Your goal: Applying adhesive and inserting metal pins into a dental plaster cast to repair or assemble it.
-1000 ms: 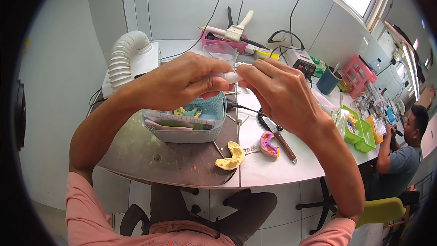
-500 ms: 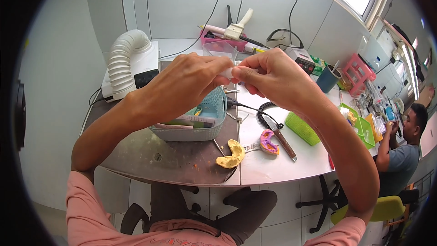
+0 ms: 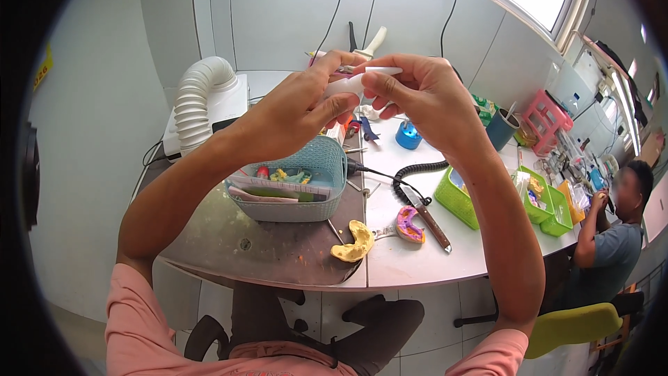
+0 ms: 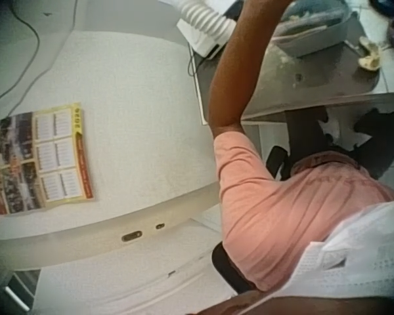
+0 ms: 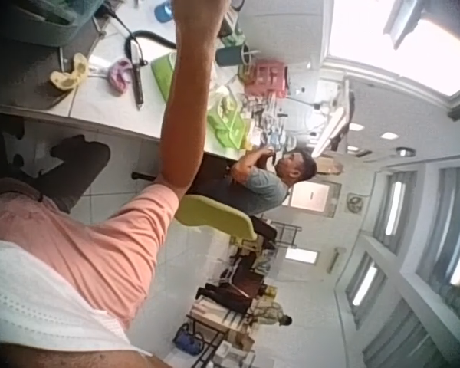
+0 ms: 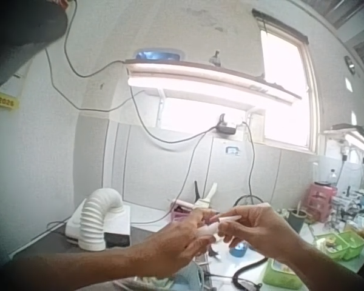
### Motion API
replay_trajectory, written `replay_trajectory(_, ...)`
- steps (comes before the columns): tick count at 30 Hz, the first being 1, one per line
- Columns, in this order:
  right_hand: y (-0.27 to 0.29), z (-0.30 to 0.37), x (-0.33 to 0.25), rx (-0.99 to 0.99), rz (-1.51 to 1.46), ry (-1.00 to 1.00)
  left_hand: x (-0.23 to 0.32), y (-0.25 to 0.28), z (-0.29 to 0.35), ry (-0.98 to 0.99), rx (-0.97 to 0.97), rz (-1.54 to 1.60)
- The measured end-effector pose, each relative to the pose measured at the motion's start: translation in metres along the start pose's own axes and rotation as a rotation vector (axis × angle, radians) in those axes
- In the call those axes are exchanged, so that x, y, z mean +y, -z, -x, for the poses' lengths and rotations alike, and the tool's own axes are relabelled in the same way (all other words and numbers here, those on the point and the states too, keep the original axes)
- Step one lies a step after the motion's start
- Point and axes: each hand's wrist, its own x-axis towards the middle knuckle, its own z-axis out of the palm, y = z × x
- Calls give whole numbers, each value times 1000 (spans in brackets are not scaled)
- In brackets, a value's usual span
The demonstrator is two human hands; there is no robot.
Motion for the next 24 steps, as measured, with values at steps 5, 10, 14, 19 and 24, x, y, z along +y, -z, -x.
replay_trajectory(5, 7, -11, 9, -25, 60, -46, -12, -3, -10, 64, -67, 86)
replay_trajectory(10, 9, -20, 27, 71, -195, -67, -22, -8, -19, 43, -67, 151)
replay_trajectory(14, 5, -19, 33, 94, -185, 15, -29, -8, -21, 80, -69, 383)
replay_trajectory(19, 5, -21, 44, 8, -285, 64, -35, -8, -22, 92, -194, 532)
replay_trajectory(24, -1, -15, 51, 107, -315, 40, -32, -16, -23, 102, -50, 302)
